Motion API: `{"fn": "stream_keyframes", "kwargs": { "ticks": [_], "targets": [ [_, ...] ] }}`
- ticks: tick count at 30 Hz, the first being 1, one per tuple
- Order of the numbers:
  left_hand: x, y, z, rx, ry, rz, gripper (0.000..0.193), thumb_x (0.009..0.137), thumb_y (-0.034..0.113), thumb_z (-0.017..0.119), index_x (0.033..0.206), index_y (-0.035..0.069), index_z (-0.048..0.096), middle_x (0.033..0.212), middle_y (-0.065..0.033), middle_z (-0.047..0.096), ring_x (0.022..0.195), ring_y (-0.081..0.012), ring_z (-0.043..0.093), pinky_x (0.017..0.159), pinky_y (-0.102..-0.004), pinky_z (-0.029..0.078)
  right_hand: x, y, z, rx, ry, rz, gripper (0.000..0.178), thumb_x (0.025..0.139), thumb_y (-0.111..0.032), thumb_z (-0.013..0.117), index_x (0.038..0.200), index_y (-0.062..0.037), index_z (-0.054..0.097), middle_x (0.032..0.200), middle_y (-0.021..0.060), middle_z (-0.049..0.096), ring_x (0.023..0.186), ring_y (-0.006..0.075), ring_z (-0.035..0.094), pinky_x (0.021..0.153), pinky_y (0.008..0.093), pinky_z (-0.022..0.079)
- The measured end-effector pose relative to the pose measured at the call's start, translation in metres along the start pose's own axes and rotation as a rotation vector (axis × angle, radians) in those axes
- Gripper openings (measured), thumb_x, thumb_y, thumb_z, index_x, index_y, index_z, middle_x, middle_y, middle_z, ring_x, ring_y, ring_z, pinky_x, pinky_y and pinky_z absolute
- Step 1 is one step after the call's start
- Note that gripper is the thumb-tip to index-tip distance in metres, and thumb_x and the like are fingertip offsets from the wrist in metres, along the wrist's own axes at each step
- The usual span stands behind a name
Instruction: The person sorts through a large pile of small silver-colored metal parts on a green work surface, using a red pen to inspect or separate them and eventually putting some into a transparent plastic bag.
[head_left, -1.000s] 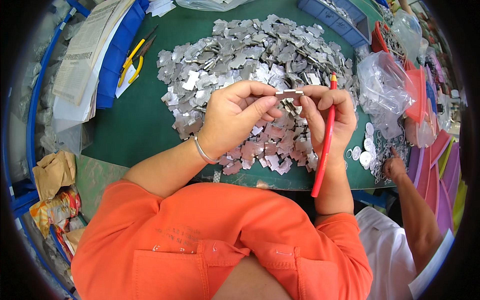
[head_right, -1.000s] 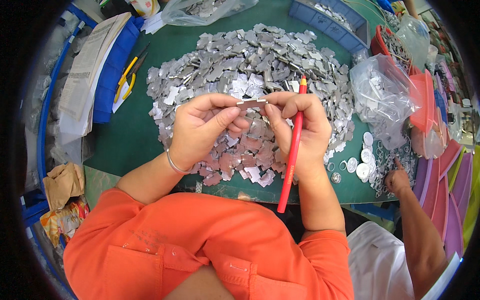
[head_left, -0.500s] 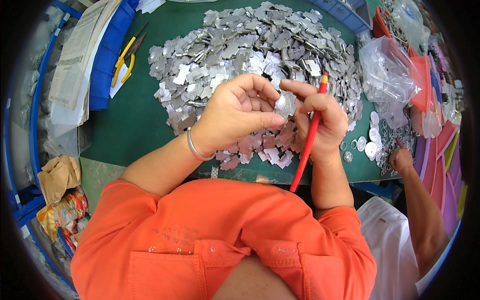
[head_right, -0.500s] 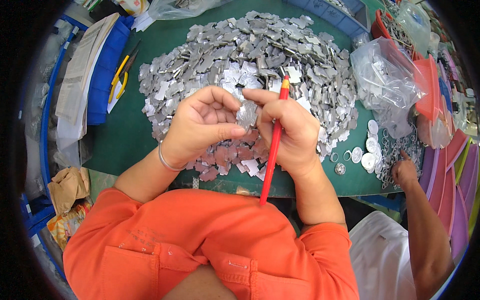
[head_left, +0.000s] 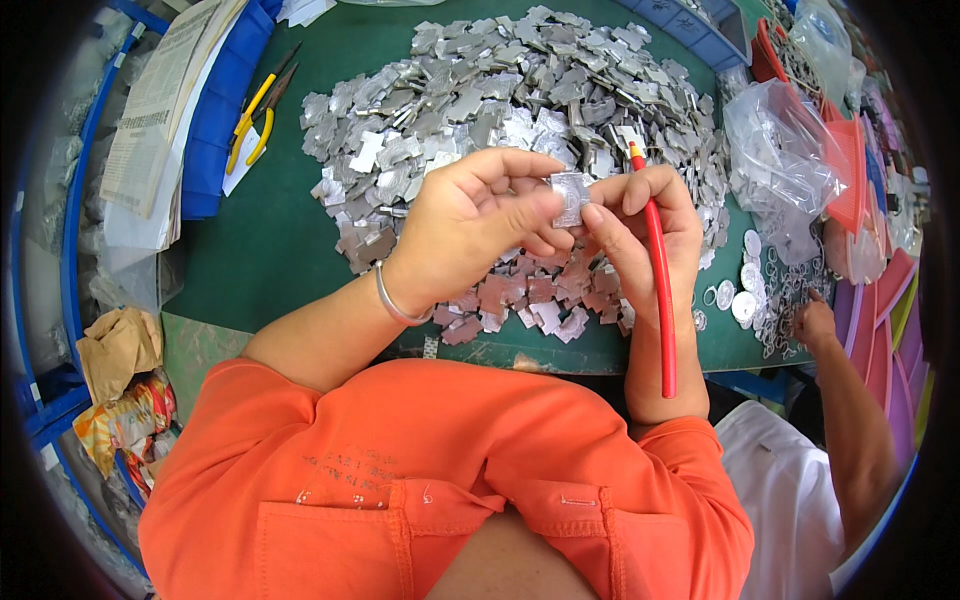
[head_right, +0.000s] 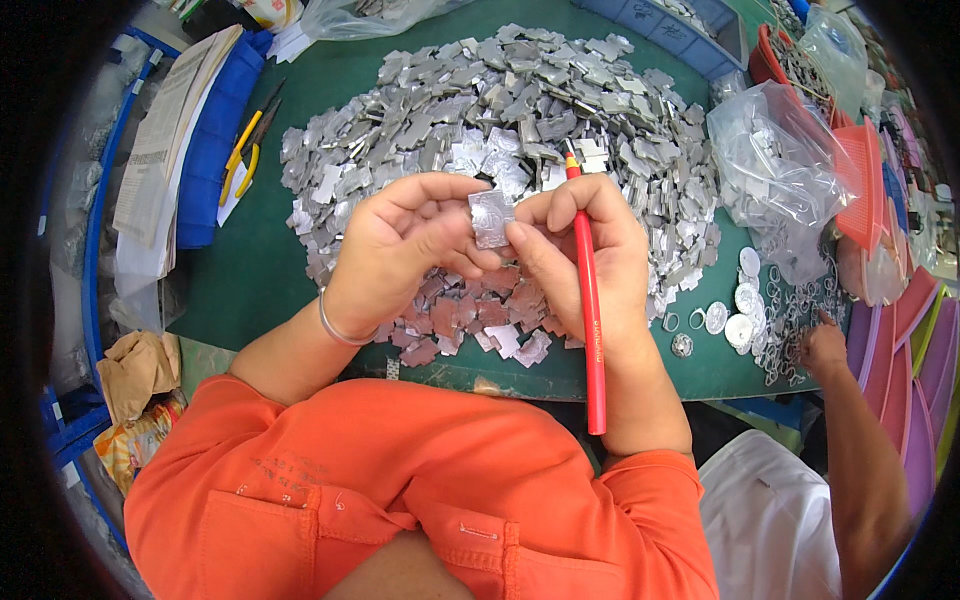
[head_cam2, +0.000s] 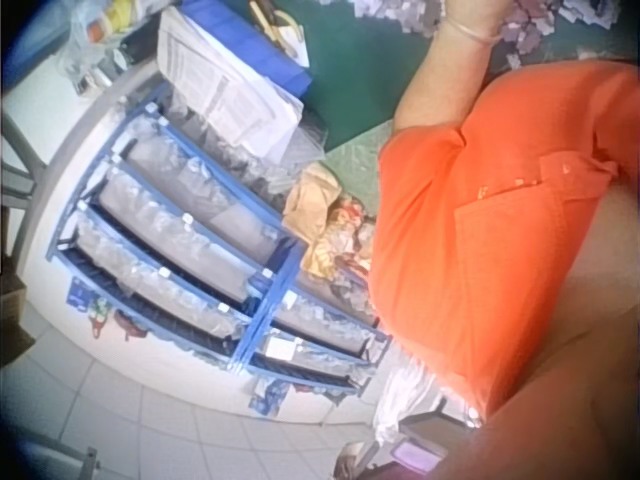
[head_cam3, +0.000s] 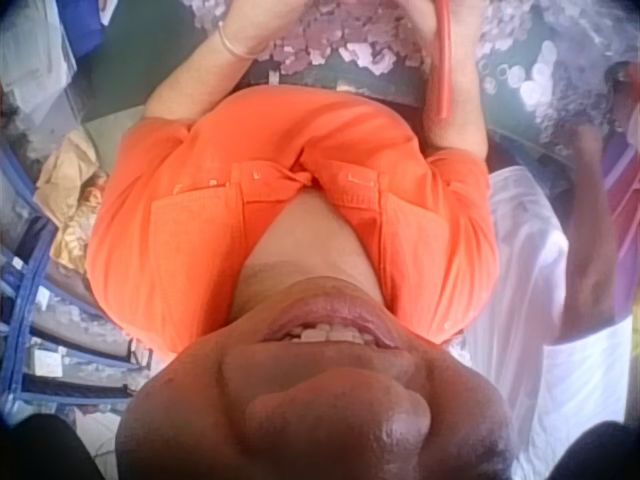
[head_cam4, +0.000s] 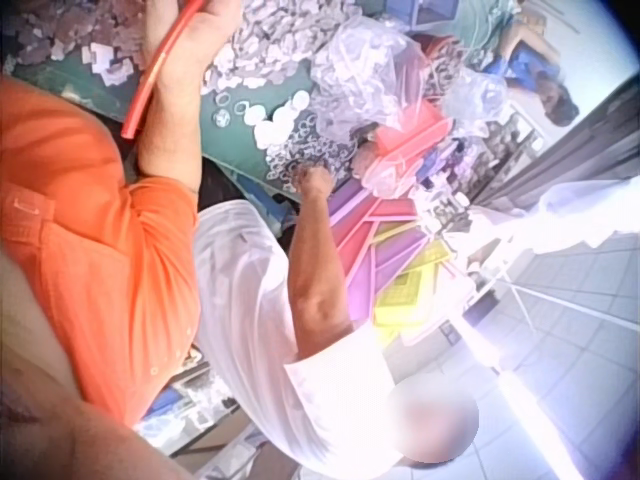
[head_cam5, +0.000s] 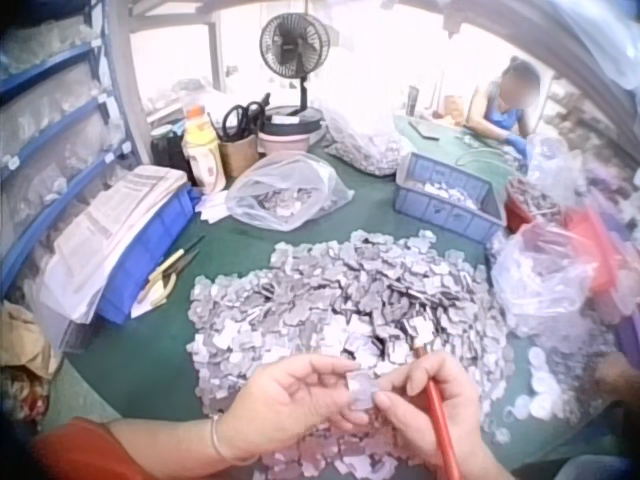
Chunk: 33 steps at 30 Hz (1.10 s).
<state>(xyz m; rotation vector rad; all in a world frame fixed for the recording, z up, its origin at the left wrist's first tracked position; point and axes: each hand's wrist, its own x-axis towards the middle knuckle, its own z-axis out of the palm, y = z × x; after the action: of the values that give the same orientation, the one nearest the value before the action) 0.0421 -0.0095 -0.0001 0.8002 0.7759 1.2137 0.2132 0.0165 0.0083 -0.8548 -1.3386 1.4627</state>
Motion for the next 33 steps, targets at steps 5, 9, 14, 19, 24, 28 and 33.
{"fn": "stream_keyframes", "kwargs": {
  "ticks": [5, 9, 14, 19, 24, 28, 33],
  "targets": [
    [0.0, -0.001, -0.007, 0.009, 0.047, 0.005, 0.026, 0.091, 0.022, 0.052, 0.103, -0.002, 0.055, 0.076, -0.0074, 0.057, 0.061, -0.0139, 0.06, 0.052, -0.0221, 0.051, 0.003, 0.012, -0.005, -0.402, -0.006, -0.484, 0.028, 0.072, 0.011, 0.062, 0.08, -0.0055, 0.042, 0.076, 0.0107, 0.06, 0.06, 0.0136, 0.055, 0.054, 0.0235, 0.045],
    [-0.003, 0.003, -0.004, 0.011, 0.043, -0.017, 0.022, 0.088, 0.018, 0.057, 0.097, -0.003, 0.054, 0.073, -0.0062, 0.058, 0.058, -0.0111, 0.059, 0.05, -0.0222, 0.05, 0.007, 0.013, -0.006, -0.703, -0.042, -0.819, 0.029, 0.068, 0.009, 0.067, 0.077, -0.0068, 0.044, 0.073, 0.0109, 0.063, 0.054, 0.0202, 0.057, 0.046, 0.0269, 0.044],
    [-0.004, 0.005, -0.003, 0.061, 0.04, -0.011, 0.014, 0.086, 0.008, 0.058, 0.095, -0.003, 0.055, 0.08, -0.0099, 0.061, 0.064, -0.0157, 0.063, 0.054, -0.0234, 0.053, 0.008, 0.014, -0.005, -0.757, -0.015, -0.901, 0.03, 0.068, 0.008, 0.067, 0.077, -0.0068, 0.043, 0.077, 0.0118, 0.064, 0.057, 0.0212, 0.059, 0.05, 0.0276, 0.048],
    [-0.003, 0.003, 0.001, 0.016, 0.065, 0.062, 0.018, 0.08, -0.003, 0.061, 0.096, -0.004, 0.052, 0.086, -0.0111, 0.061, 0.078, -0.0203, 0.065, 0.064, -0.0252, 0.055, 0.005, 0.022, -0.001, -0.365, 0.092, -0.594, 0.025, 0.076, 0.012, 0.057, 0.082, -0.0035, 0.039, 0.093, 0.0185, 0.06, 0.073, 0.0184, 0.062, 0.064, 0.0267, 0.052],
    [-0.003, 0.002, 0.001, 0.035, 0.07, 0.059, 0.021, 0.079, -0.005, 0.061, 0.098, -0.005, 0.051, 0.088, -0.0118, 0.06, 0.079, -0.0214, 0.065, 0.065, -0.0255, 0.055, 0.003, 0.014, -0.002, -0.113, 0.128, -0.261, 0.019, 0.082, 0.012, 0.046, 0.086, -0.0034, 0.035, 0.095, 0.0178, 0.058, 0.075, 0.0151, 0.061, 0.064, 0.024, 0.051],
    [-0.004, 0.0, 0.001, 0.121, 0.069, 0.106, 0.022, 0.079, -0.006, 0.061, 0.099, -0.006, 0.051, 0.089, -0.0123, 0.06, 0.081, -0.0209, 0.064, 0.068, -0.0257, 0.054, 0.0, 0.003, 0.001, -0.028, 0.086, -0.143, 0.019, 0.083, 0.01, 0.048, 0.086, -0.0043, 0.036, 0.091, 0.0159, 0.059, 0.07, 0.0123, 0.059, 0.061, 0.0222, 0.05],
    [-0.001, -0.012, -0.008, 0.52, 0.03, 0.508, 0.017, 0.075, -0.008, 0.063, 0.091, -0.003, 0.059, 0.094, -0.0117, 0.06, 0.086, -0.0187, 0.062, 0.072, -0.026, 0.053, 0.0, 0.01, -0.002, -0.056, 0.061, -0.205, 0.022, 0.082, 0.009, 0.053, 0.086, -0.0048, 0.036, 0.09, 0.0157, 0.059, 0.07, 0.011, 0.058, 0.061, 0.0226, 0.05]
  ]
}}
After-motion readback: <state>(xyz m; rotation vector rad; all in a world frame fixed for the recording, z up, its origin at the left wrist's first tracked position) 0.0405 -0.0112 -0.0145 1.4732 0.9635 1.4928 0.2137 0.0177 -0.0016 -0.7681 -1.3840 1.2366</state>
